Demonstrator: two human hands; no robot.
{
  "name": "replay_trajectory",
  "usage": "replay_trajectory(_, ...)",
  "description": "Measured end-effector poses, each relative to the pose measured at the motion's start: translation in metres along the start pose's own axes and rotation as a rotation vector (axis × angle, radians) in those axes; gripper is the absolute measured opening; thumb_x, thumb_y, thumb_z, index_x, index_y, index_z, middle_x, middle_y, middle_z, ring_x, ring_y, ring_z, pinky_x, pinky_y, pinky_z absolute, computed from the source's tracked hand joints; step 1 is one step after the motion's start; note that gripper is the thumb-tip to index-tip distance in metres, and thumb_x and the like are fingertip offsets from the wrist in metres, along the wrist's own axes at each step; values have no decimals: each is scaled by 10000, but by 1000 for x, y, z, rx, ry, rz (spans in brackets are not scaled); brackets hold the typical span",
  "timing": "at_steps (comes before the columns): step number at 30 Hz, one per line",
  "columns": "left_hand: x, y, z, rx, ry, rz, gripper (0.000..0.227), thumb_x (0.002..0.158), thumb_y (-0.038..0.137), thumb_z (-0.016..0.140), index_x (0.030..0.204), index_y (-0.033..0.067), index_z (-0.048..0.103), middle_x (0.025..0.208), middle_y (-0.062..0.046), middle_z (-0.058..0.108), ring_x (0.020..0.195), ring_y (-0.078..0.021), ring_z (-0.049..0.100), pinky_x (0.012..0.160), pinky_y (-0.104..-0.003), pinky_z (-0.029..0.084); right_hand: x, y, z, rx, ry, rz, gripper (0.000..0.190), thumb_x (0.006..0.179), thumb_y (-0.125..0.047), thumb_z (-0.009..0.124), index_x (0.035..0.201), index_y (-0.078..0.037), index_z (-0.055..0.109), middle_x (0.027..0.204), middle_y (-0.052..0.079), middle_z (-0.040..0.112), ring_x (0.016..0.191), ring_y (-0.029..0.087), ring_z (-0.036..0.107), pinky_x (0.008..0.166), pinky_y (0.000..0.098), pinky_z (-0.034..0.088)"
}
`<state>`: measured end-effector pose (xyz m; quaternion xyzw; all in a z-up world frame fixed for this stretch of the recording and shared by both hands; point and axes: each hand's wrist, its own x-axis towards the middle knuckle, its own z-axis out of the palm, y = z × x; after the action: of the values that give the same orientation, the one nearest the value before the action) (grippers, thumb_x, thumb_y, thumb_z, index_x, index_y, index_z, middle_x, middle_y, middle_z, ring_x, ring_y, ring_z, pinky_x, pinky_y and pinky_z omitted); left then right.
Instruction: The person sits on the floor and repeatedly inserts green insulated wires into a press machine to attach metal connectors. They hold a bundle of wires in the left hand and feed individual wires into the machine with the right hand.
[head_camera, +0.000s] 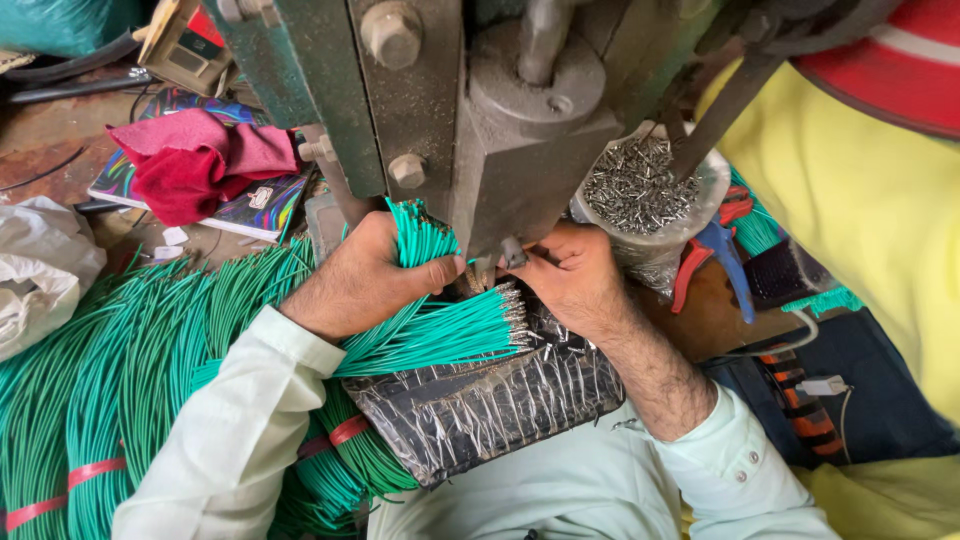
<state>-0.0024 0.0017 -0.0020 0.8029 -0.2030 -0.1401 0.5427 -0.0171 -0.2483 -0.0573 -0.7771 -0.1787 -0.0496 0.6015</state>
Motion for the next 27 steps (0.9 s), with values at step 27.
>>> replay_trajectory(27, -8, -1, 5, -105, -4, 83, 133, 906, 138, 709, 965, 27, 751, 734, -7, 710, 679, -77, 638, 635, -289, 560, -17, -8, -10, 196, -19, 30, 155, 1026, -14, 607, 1138, 43, 698, 1041, 83, 769, 987, 139, 740, 938, 278, 596)
